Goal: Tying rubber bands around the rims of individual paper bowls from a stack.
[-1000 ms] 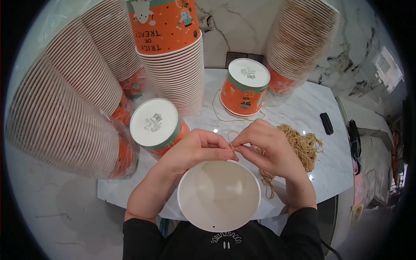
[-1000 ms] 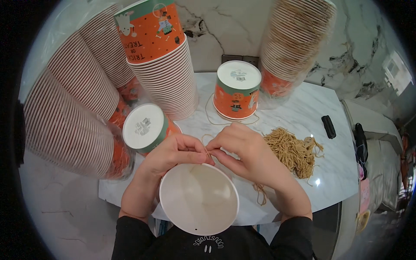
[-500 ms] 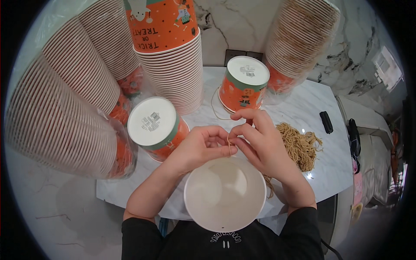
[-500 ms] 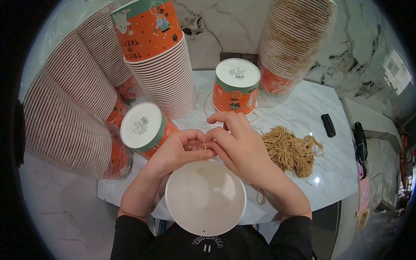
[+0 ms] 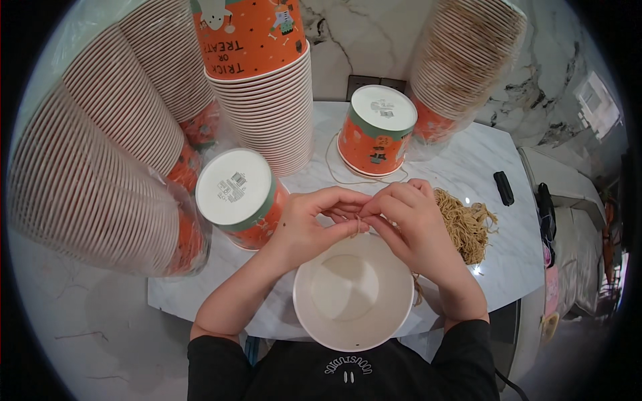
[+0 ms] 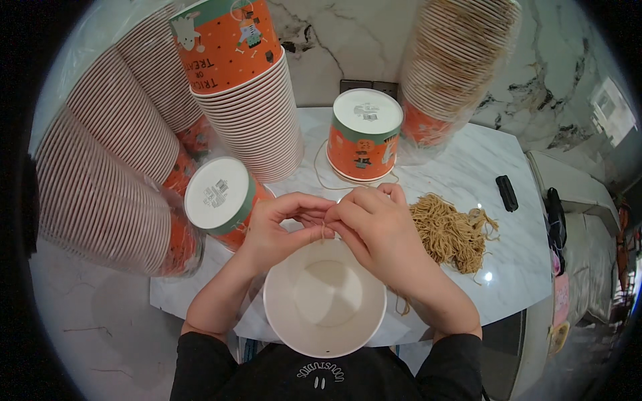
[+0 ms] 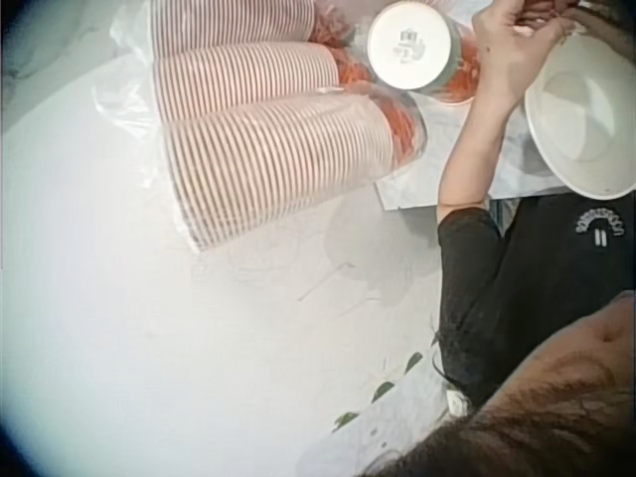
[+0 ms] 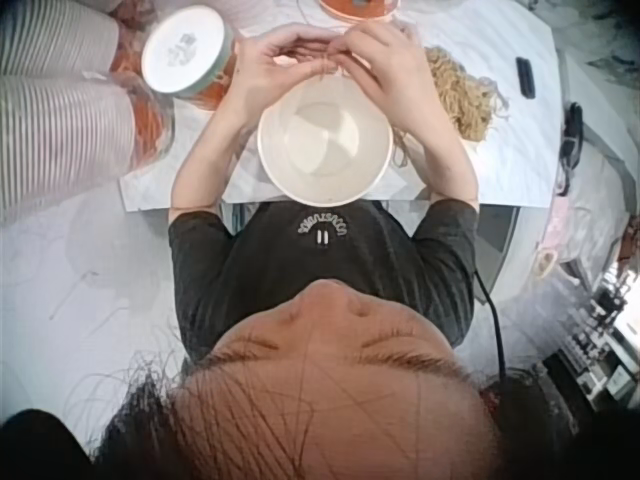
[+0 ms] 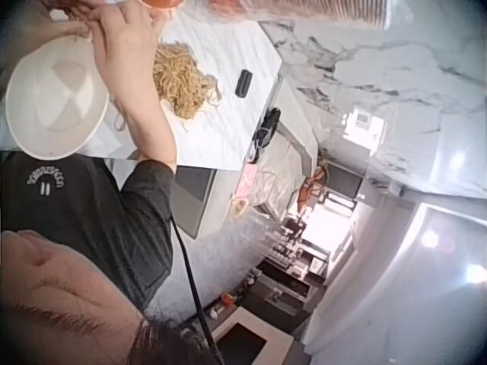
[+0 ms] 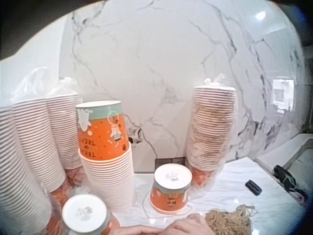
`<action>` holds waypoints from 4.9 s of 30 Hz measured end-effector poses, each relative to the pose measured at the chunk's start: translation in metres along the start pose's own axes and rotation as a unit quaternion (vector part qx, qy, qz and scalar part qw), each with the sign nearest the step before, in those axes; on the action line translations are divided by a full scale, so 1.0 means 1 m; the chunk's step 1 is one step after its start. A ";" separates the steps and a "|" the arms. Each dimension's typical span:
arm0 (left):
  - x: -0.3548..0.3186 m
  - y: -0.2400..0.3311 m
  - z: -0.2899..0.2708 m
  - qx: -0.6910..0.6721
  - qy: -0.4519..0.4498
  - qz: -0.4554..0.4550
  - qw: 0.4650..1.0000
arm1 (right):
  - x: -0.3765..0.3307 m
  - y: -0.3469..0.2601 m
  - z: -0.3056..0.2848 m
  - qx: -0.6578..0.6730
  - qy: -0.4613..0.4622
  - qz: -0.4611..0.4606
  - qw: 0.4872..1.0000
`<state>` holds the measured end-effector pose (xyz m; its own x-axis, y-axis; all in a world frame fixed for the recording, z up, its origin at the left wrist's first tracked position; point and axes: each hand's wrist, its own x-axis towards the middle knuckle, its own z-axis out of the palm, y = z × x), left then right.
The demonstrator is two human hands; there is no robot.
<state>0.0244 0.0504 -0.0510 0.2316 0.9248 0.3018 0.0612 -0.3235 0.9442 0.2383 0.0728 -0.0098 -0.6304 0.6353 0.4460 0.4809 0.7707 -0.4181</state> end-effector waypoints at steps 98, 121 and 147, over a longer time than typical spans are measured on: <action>0.003 0.010 -0.038 -0.187 -0.130 -0.254 0.940 | -0.004 -0.006 0.016 0.213 -0.043 0.097 0.971; 0.001 0.009 -0.053 -0.131 -0.162 -0.216 0.954 | -0.008 -0.006 0.015 0.224 -0.041 0.089 0.970; 0.001 0.016 -0.042 -0.138 -0.138 -0.200 0.960 | -0.009 -0.014 0.021 0.142 0.004 0.061 0.988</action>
<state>-0.0150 0.0542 -0.0305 0.4933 0.8639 -0.1018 -0.0524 0.1463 0.9879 0.2245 0.0552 -0.0253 -0.5734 0.7240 0.3836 0.3629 0.6441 -0.6734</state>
